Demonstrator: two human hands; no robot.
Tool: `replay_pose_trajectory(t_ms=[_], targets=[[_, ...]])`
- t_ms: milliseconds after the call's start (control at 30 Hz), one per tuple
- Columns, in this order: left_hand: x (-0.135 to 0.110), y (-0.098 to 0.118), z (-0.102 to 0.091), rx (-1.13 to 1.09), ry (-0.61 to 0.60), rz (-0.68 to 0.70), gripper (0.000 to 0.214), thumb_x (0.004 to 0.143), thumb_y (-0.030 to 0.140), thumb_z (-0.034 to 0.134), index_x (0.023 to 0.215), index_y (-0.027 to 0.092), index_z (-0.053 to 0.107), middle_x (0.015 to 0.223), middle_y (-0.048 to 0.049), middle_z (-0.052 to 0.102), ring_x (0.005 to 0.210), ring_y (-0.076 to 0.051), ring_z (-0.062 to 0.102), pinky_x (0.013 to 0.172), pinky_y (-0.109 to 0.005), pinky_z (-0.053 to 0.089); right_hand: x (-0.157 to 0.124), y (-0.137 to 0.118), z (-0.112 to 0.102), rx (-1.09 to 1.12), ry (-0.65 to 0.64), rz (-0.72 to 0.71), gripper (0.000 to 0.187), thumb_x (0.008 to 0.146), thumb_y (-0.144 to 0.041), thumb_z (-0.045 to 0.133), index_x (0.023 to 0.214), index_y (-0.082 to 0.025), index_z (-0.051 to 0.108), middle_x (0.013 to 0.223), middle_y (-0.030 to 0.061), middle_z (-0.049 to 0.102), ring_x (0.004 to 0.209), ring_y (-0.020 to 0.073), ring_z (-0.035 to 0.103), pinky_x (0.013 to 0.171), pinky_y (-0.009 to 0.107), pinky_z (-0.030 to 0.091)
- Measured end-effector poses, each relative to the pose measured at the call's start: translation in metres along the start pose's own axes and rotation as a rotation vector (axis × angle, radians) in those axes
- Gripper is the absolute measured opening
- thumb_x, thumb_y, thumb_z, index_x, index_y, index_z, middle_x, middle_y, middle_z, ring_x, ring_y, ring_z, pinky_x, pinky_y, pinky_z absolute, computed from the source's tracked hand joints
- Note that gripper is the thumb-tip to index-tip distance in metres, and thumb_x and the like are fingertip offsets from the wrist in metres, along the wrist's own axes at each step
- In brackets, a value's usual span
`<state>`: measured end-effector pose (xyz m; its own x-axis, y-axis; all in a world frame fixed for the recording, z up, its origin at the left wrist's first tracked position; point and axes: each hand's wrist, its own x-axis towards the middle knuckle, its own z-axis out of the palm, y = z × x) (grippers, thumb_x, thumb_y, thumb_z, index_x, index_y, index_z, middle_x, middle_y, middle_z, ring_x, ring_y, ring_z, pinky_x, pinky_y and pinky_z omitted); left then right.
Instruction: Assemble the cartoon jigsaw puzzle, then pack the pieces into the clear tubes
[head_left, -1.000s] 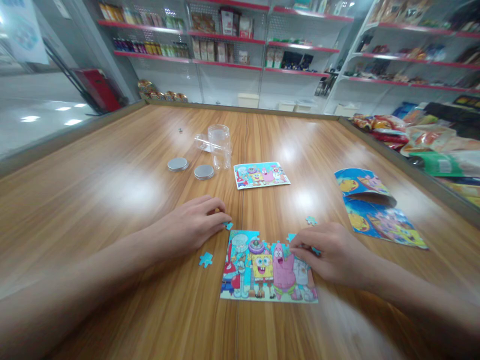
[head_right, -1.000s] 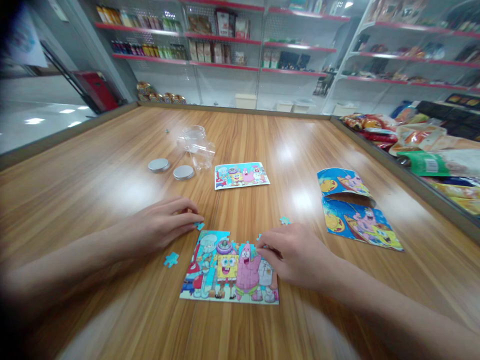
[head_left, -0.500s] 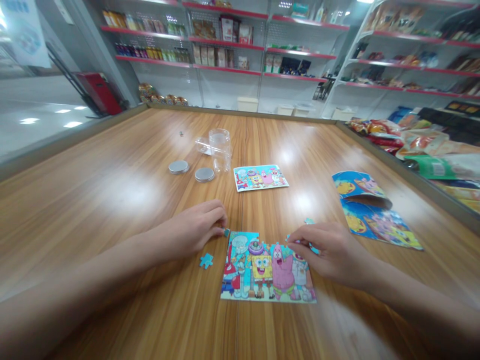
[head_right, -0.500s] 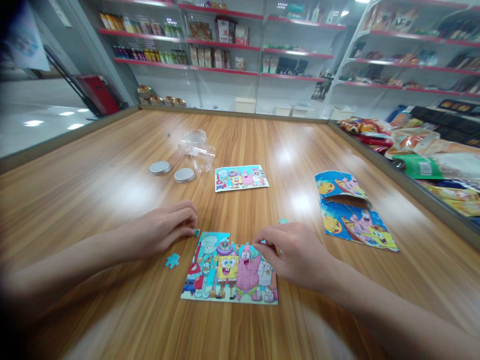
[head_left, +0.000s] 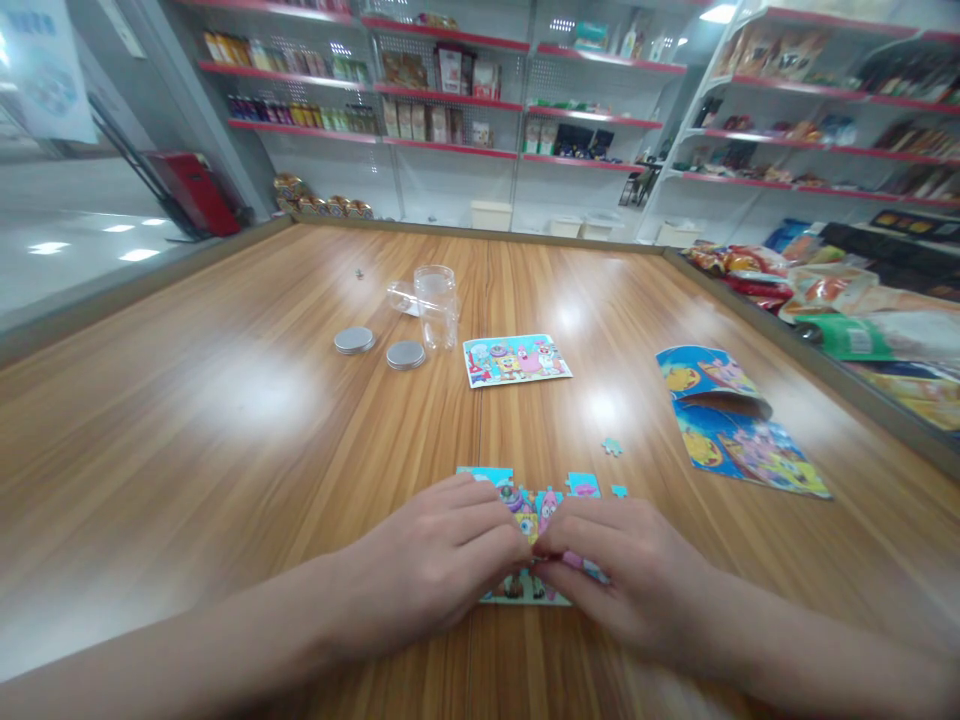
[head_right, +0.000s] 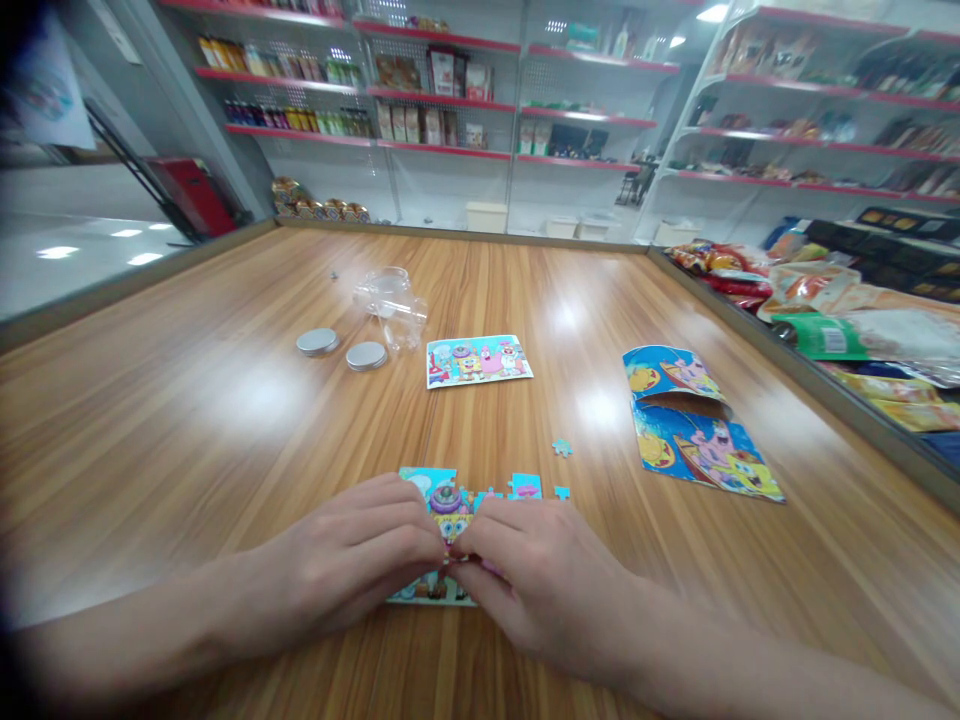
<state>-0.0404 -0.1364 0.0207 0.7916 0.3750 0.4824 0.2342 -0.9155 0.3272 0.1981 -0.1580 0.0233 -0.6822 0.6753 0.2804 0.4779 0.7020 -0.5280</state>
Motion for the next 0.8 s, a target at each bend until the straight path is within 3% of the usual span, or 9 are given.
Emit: replay_pose_trajectory(t_ms=[133, 267, 367, 500, 700, 800], targets=[[-0.002, -0.008, -0.004, -0.003, -0.040, -0.061, 0.012, 0.099, 0.017, 0.052, 0.109, 0.015, 0.058, 0.091, -0.0057, 0.065, 0.087, -0.017, 0.062, 0.080, -0.032, 0.052, 0.004, 0.010, -0.008, 0.072, 0.169, 0.051, 0.006, 0.088, -0.017, 0.064, 0.084, -0.019, 0.067, 0.071, -0.0010, 0.066, 0.060, 0.0096, 0.057, 0.056, 0.023, 0.043], [-0.008, -0.023, -0.012, 0.064, -0.221, -0.036, 0.023, 0.096, 0.022, 0.056, 0.118, 0.017, 0.059, 0.122, -0.0129, 0.063, 0.112, -0.026, 0.059, 0.095, -0.044, 0.053, 0.005, 0.035, -0.023, 0.122, 0.267, 0.251, 0.008, 0.086, -0.017, 0.065, 0.078, -0.018, 0.065, 0.082, 0.0012, 0.073, 0.061, 0.0089, 0.062, 0.054, 0.021, 0.047], [-0.012, -0.031, -0.015, 0.040, -0.298, -0.014, 0.027, 0.095, 0.024, 0.058, 0.121, 0.019, 0.060, 0.130, -0.0135, 0.060, 0.120, -0.028, 0.057, 0.100, -0.046, 0.052, 0.002, 0.055, -0.031, 0.112, 0.314, 0.386, 0.010, 0.086, -0.021, 0.066, 0.077, -0.018, 0.063, 0.081, 0.0021, 0.073, 0.060, 0.0103, 0.063, 0.053, 0.022, 0.048], [-0.013, -0.035, -0.018, 0.003, -0.315, -0.006, 0.032, 0.094, 0.023, 0.059, 0.126, 0.020, 0.059, 0.131, -0.0136, 0.061, 0.122, -0.028, 0.056, 0.104, -0.047, 0.051, 0.001, 0.067, -0.036, 0.028, 0.269, 0.439, 0.008, 0.089, -0.026, 0.066, 0.091, -0.019, 0.069, 0.069, -0.0007, 0.068, 0.057, 0.0110, 0.059, 0.052, 0.024, 0.045], [-0.010, -0.029, -0.024, -0.036, -0.329, 0.008, 0.036, 0.092, 0.022, 0.061, 0.128, 0.020, 0.060, 0.131, -0.0125, 0.063, 0.122, -0.029, 0.058, 0.104, -0.046, 0.052, 0.006, 0.057, -0.034, -0.003, 0.069, 0.203, 0.025, 0.098, -0.019, 0.054, 0.114, -0.021, 0.072, 0.088, 0.0038, 0.069, 0.079, 0.0138, 0.063, 0.069, 0.028, 0.048], [-0.009, -0.026, -0.025, -0.041, -0.347, 0.009, 0.035, 0.092, 0.022, 0.060, 0.127, 0.020, 0.060, 0.131, -0.0120, 0.063, 0.121, -0.030, 0.059, 0.103, -0.048, 0.052, 0.006, 0.052, -0.030, 0.019, 0.031, 0.211, 0.022, 0.094, -0.017, 0.061, 0.114, -0.019, 0.071, 0.089, 0.0031, 0.071, 0.079, 0.0134, 0.064, 0.071, 0.027, 0.048]])
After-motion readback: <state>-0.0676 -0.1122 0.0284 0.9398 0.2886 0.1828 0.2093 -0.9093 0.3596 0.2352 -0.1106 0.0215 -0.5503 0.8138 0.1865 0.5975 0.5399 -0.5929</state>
